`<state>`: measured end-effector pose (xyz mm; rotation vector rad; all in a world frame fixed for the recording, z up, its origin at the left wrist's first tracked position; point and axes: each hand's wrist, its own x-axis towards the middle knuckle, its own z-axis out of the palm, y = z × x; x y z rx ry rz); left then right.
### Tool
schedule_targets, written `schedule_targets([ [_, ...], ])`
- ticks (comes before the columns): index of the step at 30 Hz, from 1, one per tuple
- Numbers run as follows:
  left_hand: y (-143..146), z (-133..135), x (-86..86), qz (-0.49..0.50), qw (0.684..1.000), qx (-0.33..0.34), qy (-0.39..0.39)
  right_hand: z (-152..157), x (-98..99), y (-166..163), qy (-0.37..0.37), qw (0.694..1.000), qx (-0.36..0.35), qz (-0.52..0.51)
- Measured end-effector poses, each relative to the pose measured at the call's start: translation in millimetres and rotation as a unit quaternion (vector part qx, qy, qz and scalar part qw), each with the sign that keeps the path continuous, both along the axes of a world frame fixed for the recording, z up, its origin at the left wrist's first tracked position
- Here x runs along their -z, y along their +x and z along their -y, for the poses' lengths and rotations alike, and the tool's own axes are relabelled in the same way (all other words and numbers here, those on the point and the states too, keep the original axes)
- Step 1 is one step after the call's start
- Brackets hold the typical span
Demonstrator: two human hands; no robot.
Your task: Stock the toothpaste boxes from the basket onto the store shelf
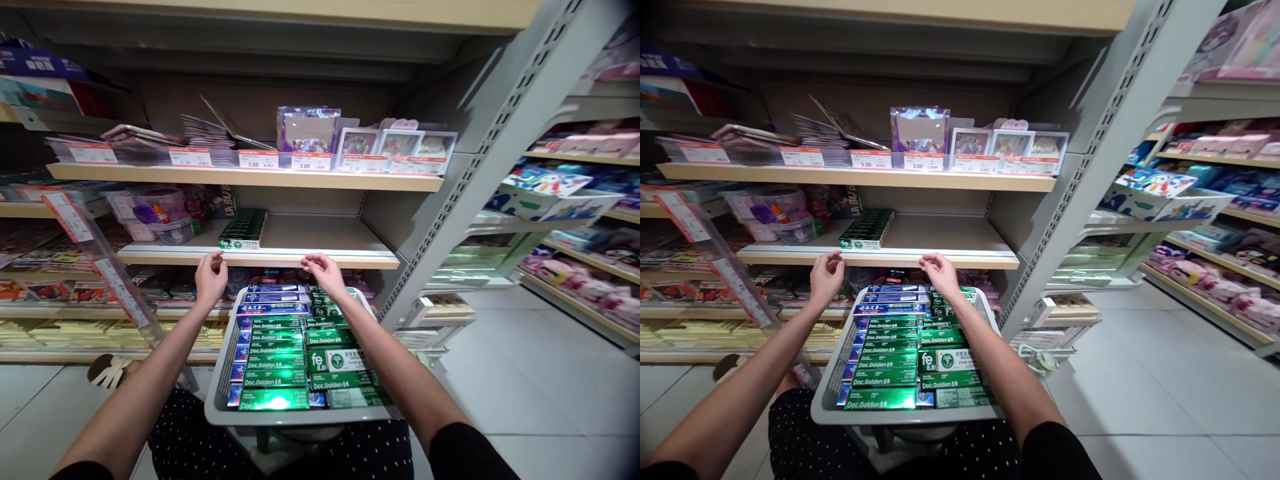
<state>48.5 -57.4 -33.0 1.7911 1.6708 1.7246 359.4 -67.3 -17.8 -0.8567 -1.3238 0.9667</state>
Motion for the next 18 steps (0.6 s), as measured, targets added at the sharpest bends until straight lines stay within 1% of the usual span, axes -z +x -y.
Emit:
schedule_targets([
  [2,26.6,26.1,8.8,-0.023,1.000,0.016,0.005,15.0,7.4,35.8,-0.013,0.998,0.061,0.000],
  [3,40.8,37.6,13.3,-0.032,0.999,0.037,0.000,21.9,12.3,52.0,-0.023,0.996,0.087,0.004],
  [5,68.2,56.1,20.6,-0.045,0.992,0.110,-0.030,34.1,24.3,79.3,-0.045,0.991,0.125,0.022],
  [8,101.9,73.2,22.8,-0.096,0.965,0.223,-0.099,48.8,42.2,106.5,-0.072,0.982,0.162,0.072],
  [10,118.0,80.1,18.1,-0.147,0.941,0.272,-0.137,56.6,49.7,116.6,-0.085,0.970,0.193,0.121],
  [12,130.4,84.2,10.8,-0.189,0.922,0.297,-0.163,62.9,52.3,121.9,-0.097,0.949,0.229,0.193],
  [14,141.5,84.8,4.4,-0.224,0.910,0.307,-0.168,67.7,51.5,123.3,-0.115,0.922,0.248,0.276],
  [16,152.3,81.0,1.0,-0.259,0.904,0.304,-0.152,71.0,49.7,121.9,-0.138,0.897,0.247,0.339],
  [18,162.8,74.3,1.0,-0.294,0.899,0.296,-0.132,73.2,48.9,119.9,-0.157,0.884,0.238,0.370],
])
